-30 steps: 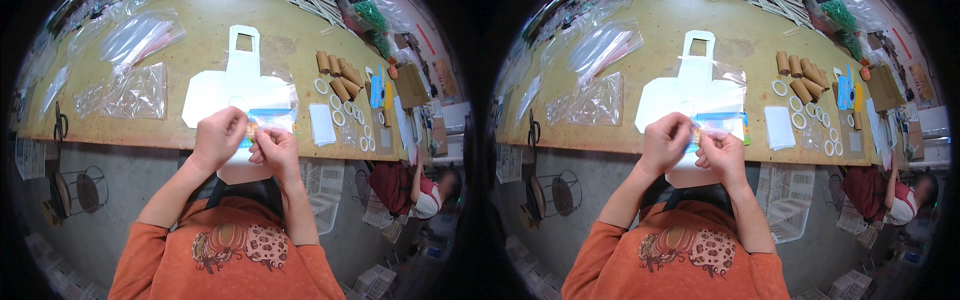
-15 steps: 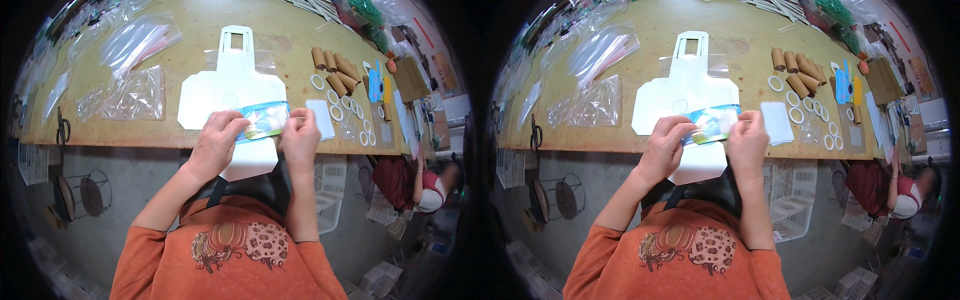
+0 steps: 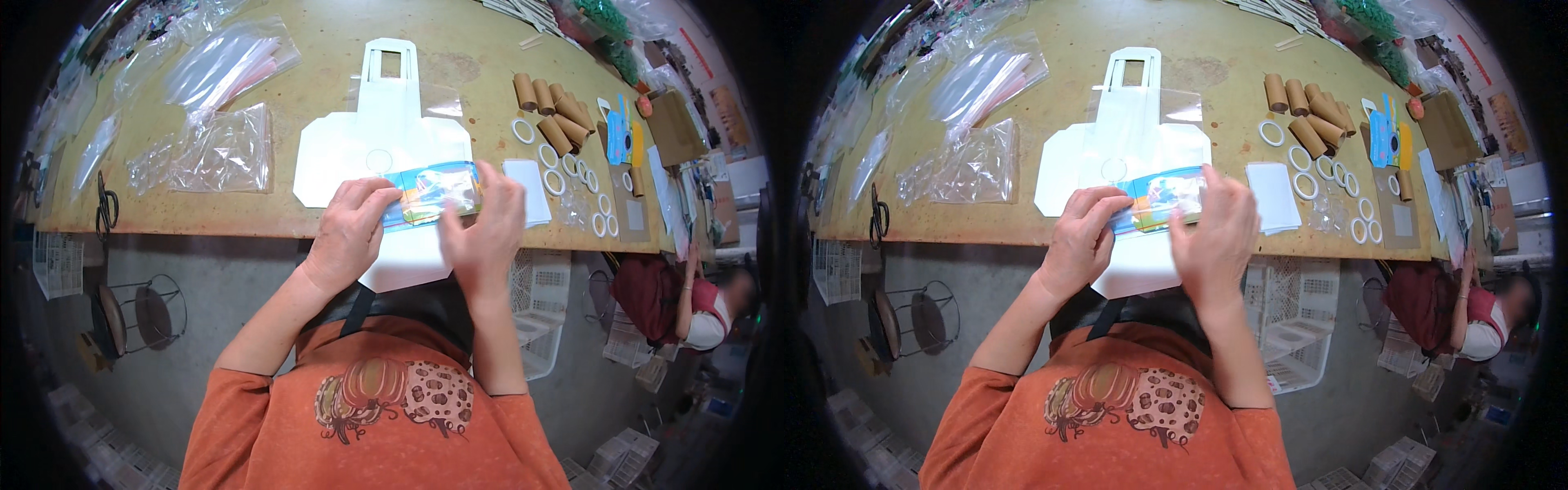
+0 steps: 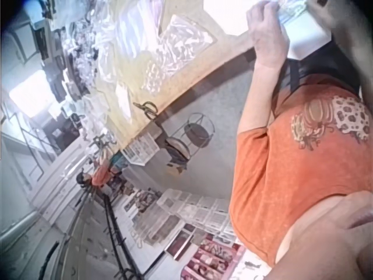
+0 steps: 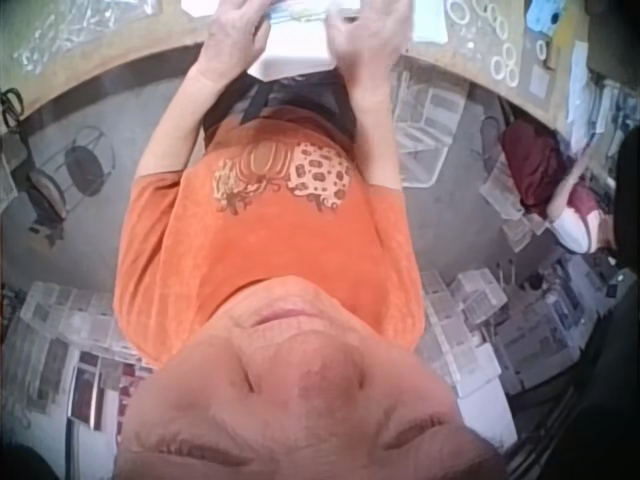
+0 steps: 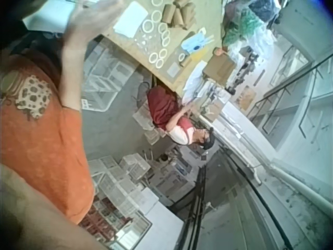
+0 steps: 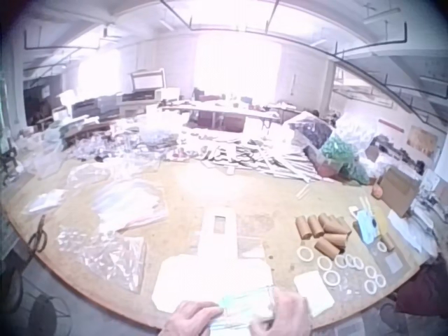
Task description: The person uses scissors to cut bubble wrap into small pieces, then places the cut pieces into a clear plastic bag. They also handle white plastic rings and a flat cardboard cutout, arranging them on the table.
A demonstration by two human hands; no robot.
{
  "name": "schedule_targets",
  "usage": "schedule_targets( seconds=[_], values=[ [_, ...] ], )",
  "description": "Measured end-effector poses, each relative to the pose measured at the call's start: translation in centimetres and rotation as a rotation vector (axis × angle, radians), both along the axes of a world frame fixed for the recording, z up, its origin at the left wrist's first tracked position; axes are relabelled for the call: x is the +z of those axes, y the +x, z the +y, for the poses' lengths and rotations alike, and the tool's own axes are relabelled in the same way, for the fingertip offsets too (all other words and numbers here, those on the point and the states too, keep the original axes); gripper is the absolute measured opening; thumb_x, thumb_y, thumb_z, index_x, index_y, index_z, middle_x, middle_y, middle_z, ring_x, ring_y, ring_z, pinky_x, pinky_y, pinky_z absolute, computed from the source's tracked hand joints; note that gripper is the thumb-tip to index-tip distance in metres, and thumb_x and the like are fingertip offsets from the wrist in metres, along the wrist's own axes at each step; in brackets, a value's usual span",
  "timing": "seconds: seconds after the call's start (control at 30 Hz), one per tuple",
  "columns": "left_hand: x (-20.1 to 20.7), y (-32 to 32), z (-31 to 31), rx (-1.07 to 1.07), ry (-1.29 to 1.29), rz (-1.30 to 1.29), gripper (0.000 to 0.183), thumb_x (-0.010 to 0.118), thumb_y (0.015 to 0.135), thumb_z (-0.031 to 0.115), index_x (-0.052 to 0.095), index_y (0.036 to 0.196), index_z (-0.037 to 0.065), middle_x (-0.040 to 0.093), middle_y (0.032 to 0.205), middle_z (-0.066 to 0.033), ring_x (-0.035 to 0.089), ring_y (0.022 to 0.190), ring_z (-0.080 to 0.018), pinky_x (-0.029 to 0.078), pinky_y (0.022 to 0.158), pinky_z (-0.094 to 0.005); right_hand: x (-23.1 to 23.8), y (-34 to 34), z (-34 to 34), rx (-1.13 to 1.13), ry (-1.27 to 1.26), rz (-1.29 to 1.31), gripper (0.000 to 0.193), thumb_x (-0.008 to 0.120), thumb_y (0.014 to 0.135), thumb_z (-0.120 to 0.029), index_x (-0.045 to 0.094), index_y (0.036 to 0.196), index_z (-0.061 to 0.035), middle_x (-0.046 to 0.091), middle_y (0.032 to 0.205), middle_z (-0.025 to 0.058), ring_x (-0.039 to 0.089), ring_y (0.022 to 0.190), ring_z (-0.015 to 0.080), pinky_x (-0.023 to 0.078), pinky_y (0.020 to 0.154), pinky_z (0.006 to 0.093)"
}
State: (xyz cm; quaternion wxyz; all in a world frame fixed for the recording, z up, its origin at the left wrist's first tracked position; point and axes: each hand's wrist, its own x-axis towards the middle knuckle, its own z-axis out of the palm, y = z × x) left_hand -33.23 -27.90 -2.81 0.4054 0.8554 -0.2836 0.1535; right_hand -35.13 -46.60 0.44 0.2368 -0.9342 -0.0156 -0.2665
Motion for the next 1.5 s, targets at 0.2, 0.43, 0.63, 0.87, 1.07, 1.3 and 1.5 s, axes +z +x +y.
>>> schedule_targets(
  seconds=[0.2,0.43,0.63,0.87,1.07,1.3,1.5],
  values=[
    [0.2,0.0,-0.2,-0.016,0.043,0.007,0.044,0.053,0.068,-0.014,0.059,0.11,0.0,0.058,0.111,-0.0156,0.054,0.102,-0.0327,0.045,0.091,-0.0393,0.0,0.9,-2.9,-0.042,0.084,-0.023,0.041,0.076,0.074,-0.013,0.056,0.108,-0.0016,0.053,0.1,0.0122,0.055,0.093,0.0245,0.046,0.081,0.0363],
    [0.3,1.1,0.0,0.079,-0.033,0.001,0.023,0.054,0.08,-0.007,0.061,0.101,-0.003,0.062,0.1,-0.0182,0.061,0.089,-0.0338,0.05,0.08,-0.0375,-2.8,-5.6,-4.0,-0.014,1.011,0.461,0.028,0.067,0.09,-0.023,0.06,0.104,0.0008,0.064,0.087,0.0061,0.06,0.07,0.0107,0.051,0.063,0.0265],
    [0.6,1.6,0.2,0.06,-0.087,0.062,0.013,0.055,0.084,-0.002,0.062,0.095,-0.004,0.063,0.093,-0.0171,0.063,0.074,-0.0267,0.051,0.066,-0.0317,-2.8,-6.4,-1.2,0.327,1.566,0.716,0.054,0.057,0.094,-0.043,0.055,0.12,0.0046,0.065,0.104,0.0116,0.066,0.09,0.0176,0.056,0.075,0.0312],
    [1.7,1.7,1.0,0.029,-0.119,0.26,0.024,0.056,0.084,-0.002,0.066,0.105,0.0,0.063,0.093,-0.0124,0.059,0.07,-0.0156,0.047,0.061,-0.0263,-0.8,-3.3,-0.9,0.402,1.672,0.668,0.056,0.051,0.097,-0.043,0.05,0.126,0.0058,0.06,0.117,0.016,0.062,0.103,0.0203,0.051,0.087,0.0334],
    [0.4,1.9,1.0,-0.058,-0.162,0.177,0.024,0.057,0.084,-0.001,0.067,0.106,0.001,0.064,0.094,-0.0124,0.063,0.075,-0.0196,0.051,0.066,-0.0281,-2.0,-0.4,-0.7,0.337,1.517,0.767,0.039,0.055,0.096,-0.025,0.055,0.121,0.0048,0.062,0.116,0.0129,0.062,0.1,0.0174,0.05,0.086,0.0294],
    [0.8,2.4,3.4,0.178,-0.817,0.445,0.024,0.049,0.094,0.004,0.065,0.112,0.001,0.066,0.105,-0.0045,0.058,0.083,-0.006,0.048,0.072,-0.022,-1.0,-1.5,-0.8,0.34,1.437,0.555,0.029,0.057,0.093,-0.01,0.058,0.119,0.0038,0.065,0.111,0.0094,0.062,0.096,0.0164,0.049,0.085,0.029],
    [4.1,1.8,5.8,0.116,-0.779,0.205,0.028,0.047,0.095,0.004,0.06,0.12,0.0,0.066,0.111,-0.0106,0.063,0.097,-0.0162,0.049,0.088,-0.0293,2.9,-4.7,-1.5,0.657,0.588,0.199,0.026,0.064,0.082,-0.005,0.066,0.107,0.0024,0.069,0.099,0.016,0.068,0.089,0.0239,0.054,0.078,0.0322]
  ],
)
